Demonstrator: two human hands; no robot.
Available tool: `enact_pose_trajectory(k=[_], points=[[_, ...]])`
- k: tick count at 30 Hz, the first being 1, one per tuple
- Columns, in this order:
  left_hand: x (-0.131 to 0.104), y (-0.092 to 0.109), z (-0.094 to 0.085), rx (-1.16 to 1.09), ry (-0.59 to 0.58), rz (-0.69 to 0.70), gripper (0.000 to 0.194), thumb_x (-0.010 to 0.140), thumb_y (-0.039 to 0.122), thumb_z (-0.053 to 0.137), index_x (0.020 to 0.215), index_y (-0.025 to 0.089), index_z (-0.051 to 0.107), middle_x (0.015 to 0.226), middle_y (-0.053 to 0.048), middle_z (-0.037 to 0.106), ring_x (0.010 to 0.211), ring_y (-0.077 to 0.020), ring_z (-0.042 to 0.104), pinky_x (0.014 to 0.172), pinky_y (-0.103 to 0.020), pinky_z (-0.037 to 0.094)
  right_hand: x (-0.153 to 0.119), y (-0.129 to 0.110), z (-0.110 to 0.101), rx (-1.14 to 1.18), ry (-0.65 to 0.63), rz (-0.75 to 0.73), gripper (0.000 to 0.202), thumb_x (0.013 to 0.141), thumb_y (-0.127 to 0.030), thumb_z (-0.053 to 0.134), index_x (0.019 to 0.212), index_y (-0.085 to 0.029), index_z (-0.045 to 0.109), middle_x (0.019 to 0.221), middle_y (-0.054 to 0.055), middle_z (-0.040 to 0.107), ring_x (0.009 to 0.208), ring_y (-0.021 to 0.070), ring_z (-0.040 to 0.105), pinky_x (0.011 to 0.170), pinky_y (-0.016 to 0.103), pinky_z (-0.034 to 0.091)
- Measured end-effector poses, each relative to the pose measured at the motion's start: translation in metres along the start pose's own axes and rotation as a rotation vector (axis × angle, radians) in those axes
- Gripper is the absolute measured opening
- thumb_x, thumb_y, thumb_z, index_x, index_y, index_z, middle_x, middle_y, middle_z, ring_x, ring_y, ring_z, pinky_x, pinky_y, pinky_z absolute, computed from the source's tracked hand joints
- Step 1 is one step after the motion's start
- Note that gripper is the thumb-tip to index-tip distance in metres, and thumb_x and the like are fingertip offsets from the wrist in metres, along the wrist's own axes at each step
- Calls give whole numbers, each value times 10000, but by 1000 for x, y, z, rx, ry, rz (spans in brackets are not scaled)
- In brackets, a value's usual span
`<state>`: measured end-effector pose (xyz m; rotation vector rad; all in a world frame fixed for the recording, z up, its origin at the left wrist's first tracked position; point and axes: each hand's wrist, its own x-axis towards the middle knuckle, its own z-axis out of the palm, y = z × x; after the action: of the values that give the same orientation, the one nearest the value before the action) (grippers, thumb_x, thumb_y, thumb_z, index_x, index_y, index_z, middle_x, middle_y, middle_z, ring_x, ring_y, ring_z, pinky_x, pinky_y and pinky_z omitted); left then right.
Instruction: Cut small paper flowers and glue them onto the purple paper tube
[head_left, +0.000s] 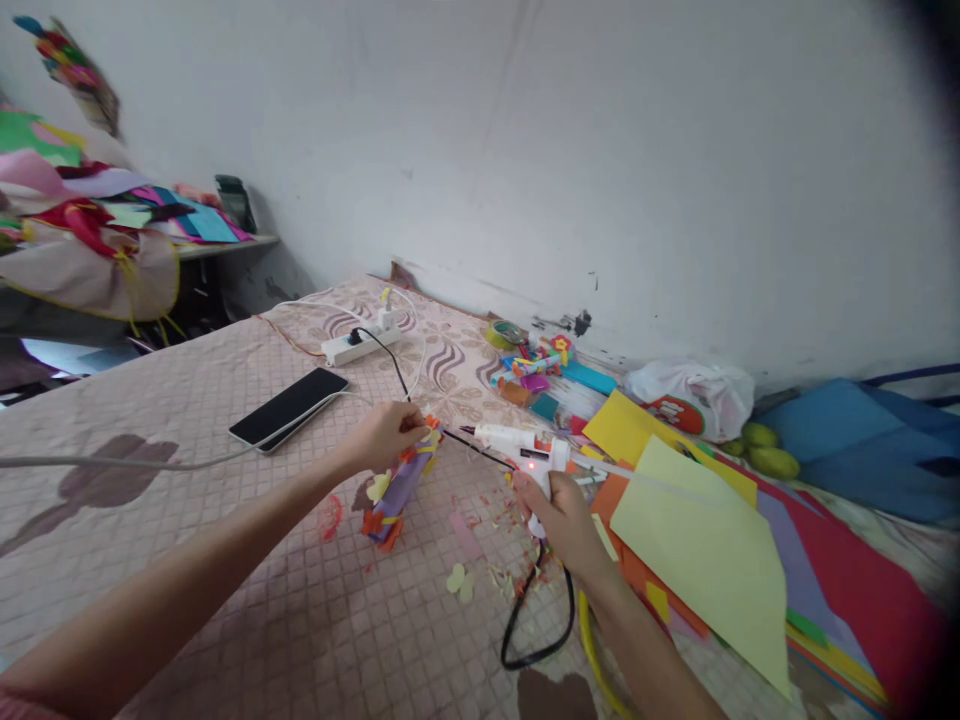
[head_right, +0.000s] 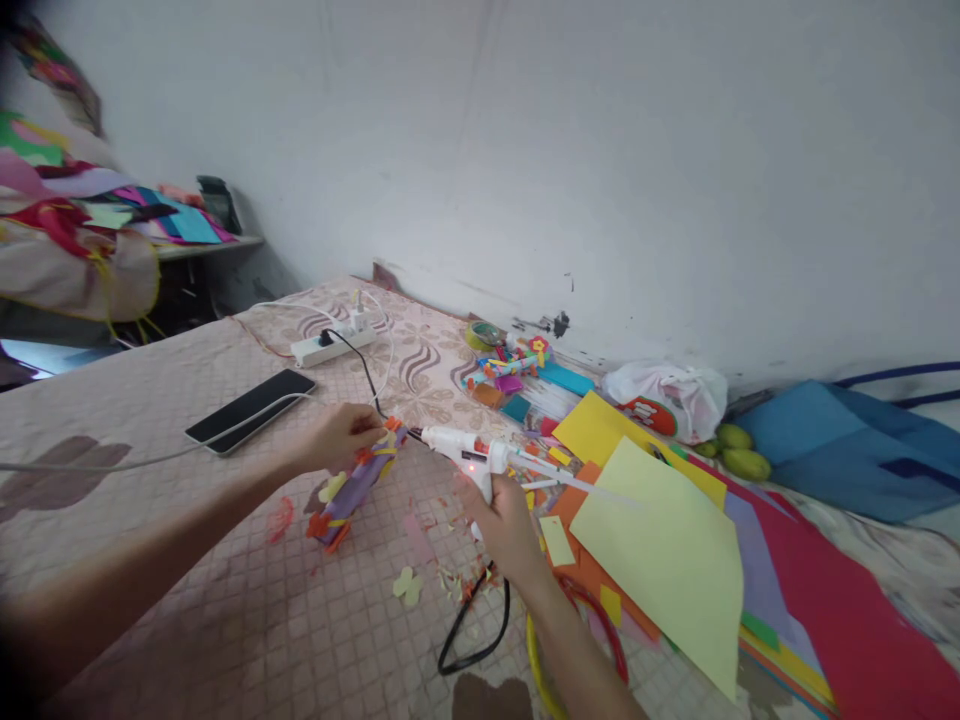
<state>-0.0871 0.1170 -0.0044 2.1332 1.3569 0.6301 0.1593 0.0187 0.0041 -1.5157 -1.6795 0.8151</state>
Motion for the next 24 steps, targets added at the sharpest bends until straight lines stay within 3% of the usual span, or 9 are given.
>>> enact_pose_trajectory(k=[8,16,24], points=[[15,10,-8,189,-91,-65,185,689,268,450,574,150,534,543,3,549,531,-110,468,496,-220,279,-6,9,0,-9,27,55,413,820,-487,450,550,-176,481,470,-20,464,468,120,442,453,219,312],[23,14,-8,287,-181,-64,186,649,254,444,500,151,487,481,9,481,474,-96,412,466,-232,228,-7,10,-2,-3,30,46,392,808,-459,485,536,-176,470,465,-30,445,453,116,436,452,222,304],[24,11,-4,318,-153,-63,225,656,268,437,458,162,454,446,4,458,454,-102,390,463,-241,216,-9,7,-3,12,16,57,385,805,-450,497,535,-177,470,465,-26,454,458,123,447,457,224,318]])
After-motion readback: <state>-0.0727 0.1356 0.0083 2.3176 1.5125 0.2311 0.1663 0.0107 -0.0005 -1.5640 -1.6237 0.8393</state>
